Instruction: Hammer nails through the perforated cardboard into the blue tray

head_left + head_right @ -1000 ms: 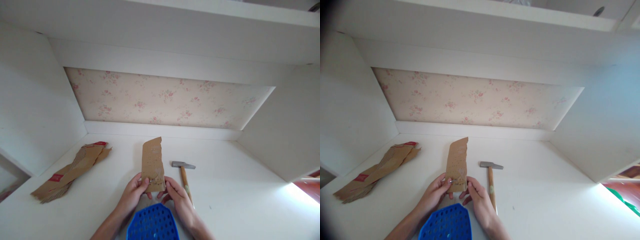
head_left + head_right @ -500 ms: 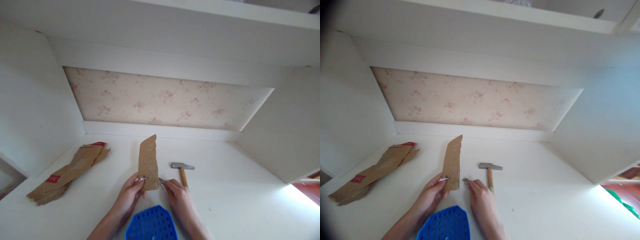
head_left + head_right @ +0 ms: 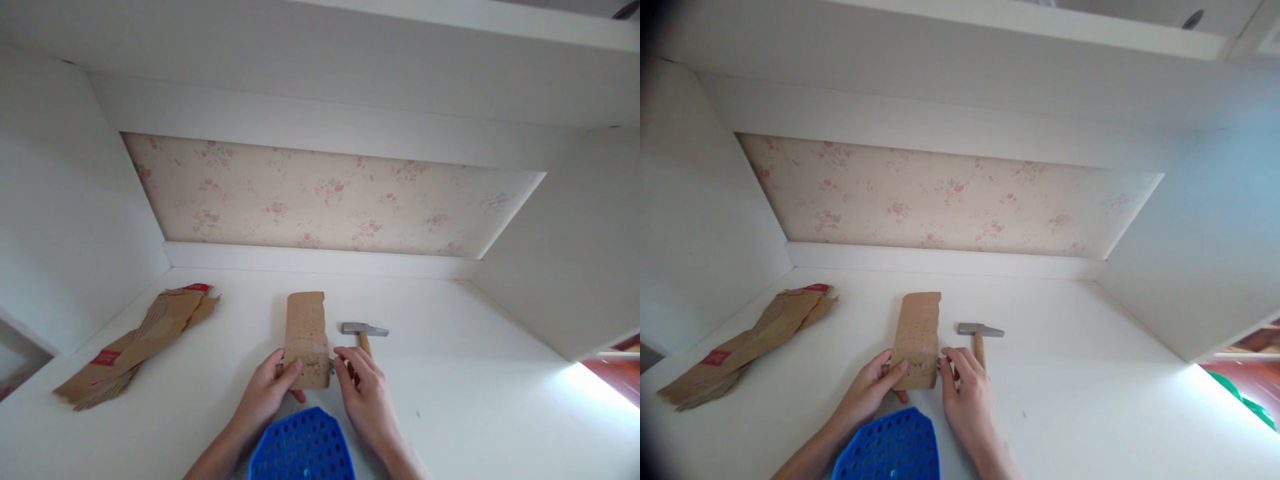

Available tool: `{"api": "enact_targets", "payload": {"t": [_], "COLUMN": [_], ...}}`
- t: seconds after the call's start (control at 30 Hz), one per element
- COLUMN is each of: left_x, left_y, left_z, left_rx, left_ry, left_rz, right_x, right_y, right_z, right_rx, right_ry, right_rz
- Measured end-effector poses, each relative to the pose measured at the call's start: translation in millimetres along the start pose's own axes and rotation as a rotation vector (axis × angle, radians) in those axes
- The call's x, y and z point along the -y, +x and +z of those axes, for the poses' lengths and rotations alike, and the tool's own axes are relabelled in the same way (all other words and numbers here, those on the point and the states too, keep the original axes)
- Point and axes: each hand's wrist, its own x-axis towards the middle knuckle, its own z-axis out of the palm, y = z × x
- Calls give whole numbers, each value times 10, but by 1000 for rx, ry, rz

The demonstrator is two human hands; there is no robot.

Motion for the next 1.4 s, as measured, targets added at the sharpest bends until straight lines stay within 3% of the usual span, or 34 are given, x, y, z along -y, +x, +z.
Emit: {"api": "enact_targets", "payload": {"t": [0.17, 0.37, 0.63, 0.8, 0.97, 1.13, 1.4], "left_x": [40, 53, 26, 29, 70, 80, 83], "left_y": [-9, -12, -13, 23, 29, 18, 5], "left_z": [14, 1, -8, -53, -87, -71, -86], "left_rx": [70, 98, 104, 72, 86, 113, 98], "left_ry": [18, 5, -38, -84, -112, -115, -155], "left_rz": [-28, -18, -25, 29, 42, 23, 2], "right_x": [61, 25, 17, -40, 1, 180, 136], "right_y": [-46, -41, -57, -60, -28, -7, -48], "right_z": [5, 0, 43, 97, 97, 10, 17], "right_rx": [118, 115, 89, -33, 121, 273, 212], "right_ry": [119, 84, 123, 352, 461, 464, 241], "right_rz": [-176, -236, -182, 35, 153, 21, -61]}}
